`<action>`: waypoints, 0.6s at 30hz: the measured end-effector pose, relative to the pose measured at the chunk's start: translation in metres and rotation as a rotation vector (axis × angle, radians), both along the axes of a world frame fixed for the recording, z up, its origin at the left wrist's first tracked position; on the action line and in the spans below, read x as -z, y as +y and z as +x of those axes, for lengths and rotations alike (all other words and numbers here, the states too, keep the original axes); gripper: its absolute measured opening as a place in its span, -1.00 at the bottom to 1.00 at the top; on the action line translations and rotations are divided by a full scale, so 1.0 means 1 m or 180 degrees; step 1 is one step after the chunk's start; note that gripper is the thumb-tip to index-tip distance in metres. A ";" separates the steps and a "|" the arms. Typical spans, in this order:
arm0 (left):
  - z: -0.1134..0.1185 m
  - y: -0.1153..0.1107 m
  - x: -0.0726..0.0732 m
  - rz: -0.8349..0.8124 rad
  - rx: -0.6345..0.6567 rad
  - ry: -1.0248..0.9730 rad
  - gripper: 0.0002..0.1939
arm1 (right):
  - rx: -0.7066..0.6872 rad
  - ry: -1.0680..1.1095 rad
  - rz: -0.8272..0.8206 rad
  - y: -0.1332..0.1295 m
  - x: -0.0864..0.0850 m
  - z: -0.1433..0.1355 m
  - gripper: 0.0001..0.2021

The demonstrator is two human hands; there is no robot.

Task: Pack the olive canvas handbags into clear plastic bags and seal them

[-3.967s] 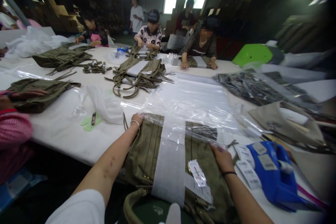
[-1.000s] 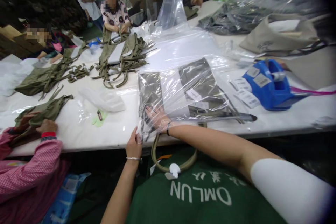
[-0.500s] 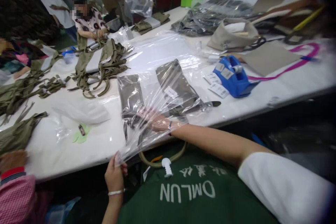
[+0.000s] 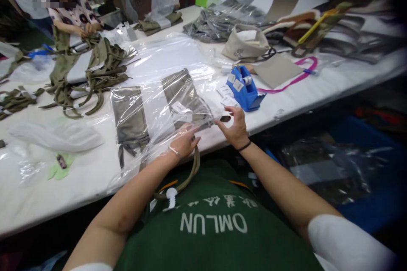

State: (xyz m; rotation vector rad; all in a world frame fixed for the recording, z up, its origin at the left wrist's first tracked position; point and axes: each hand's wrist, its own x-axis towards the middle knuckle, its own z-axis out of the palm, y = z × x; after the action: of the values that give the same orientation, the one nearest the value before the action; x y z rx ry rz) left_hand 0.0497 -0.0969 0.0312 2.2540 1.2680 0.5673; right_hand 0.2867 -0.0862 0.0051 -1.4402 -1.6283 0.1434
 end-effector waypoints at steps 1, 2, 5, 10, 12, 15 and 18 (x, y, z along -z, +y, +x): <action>0.018 0.015 0.006 0.0275 0.0127 0.0183 -0.49 | 0.0083 -0.0041 0.0019 0.011 0.002 0.000 -0.36; 0.034 0.028 0.012 0.0464 0.0259 0.0357 -0.45 | 0.0075 -0.0070 -0.0074 0.021 0.004 0.000 -0.32; 0.067 0.051 0.028 0.0541 0.0424 0.0838 -0.50 | -0.0318 -0.0273 -0.0855 0.045 0.007 0.003 -0.51; 0.068 0.060 0.029 0.0483 0.0523 0.1045 -0.55 | -0.0279 -0.0713 -0.1204 0.061 0.000 0.037 -0.54; 0.053 0.064 0.018 0.0489 0.0551 0.0974 -0.53 | -0.0117 -0.0807 -0.1188 0.057 -0.002 0.054 -0.49; 0.034 0.074 0.004 0.0430 0.0311 0.0781 -0.43 | 0.0027 -0.0803 -0.1257 0.030 -0.004 0.065 -0.42; 0.037 0.081 0.005 0.0400 0.0031 0.0561 -0.42 | -0.0150 -0.0581 -0.1109 -0.020 -0.012 0.053 -0.36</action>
State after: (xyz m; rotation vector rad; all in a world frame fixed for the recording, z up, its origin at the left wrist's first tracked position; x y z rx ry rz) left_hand 0.0865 -0.0163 0.0260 2.4588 1.3382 0.4648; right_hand 0.3402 -0.1059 0.0166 -1.7179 -1.8534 0.3455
